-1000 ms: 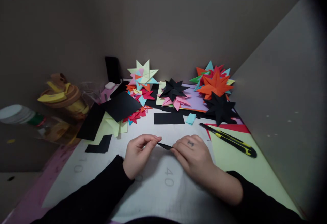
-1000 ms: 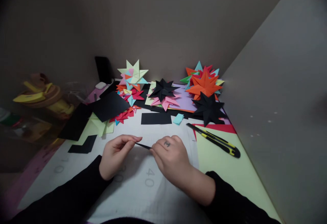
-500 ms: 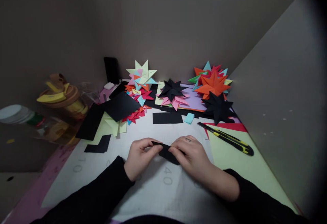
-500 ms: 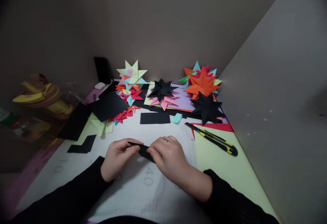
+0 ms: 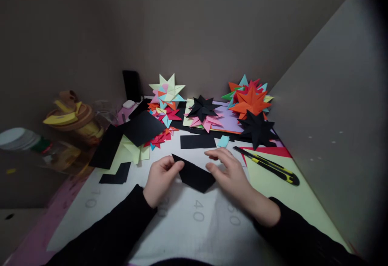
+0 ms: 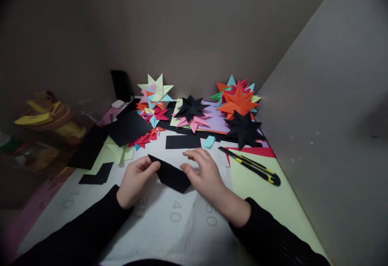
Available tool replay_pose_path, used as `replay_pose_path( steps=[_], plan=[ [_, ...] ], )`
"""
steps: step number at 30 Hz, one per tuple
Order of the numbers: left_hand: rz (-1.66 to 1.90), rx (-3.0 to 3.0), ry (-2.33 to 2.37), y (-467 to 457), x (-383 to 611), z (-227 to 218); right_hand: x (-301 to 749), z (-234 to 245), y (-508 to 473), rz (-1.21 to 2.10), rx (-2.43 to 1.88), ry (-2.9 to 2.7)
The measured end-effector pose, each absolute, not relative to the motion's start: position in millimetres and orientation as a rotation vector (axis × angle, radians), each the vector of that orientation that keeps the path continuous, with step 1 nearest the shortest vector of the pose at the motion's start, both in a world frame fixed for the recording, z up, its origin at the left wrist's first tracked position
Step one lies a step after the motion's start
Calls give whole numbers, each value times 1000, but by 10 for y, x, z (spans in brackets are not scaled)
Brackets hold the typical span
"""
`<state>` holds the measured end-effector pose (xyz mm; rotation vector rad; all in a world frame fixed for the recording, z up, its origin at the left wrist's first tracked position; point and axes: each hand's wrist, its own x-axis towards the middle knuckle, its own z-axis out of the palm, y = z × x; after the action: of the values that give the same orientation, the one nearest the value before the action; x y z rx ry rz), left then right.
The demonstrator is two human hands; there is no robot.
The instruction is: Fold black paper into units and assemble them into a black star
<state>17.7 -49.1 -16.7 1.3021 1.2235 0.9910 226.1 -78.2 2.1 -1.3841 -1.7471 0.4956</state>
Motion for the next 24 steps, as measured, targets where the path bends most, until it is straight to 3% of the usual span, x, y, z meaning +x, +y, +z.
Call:
replay_pose_path(
  steps=[9,24],
  plan=[
    [676,1453,1041,-663,284,-111,2124,89,-889,1096,-1438,-1586],
    [600,1464,1021,-605,262,-164,2207,-33,-770,1183,-1437,-1190]
  ],
)
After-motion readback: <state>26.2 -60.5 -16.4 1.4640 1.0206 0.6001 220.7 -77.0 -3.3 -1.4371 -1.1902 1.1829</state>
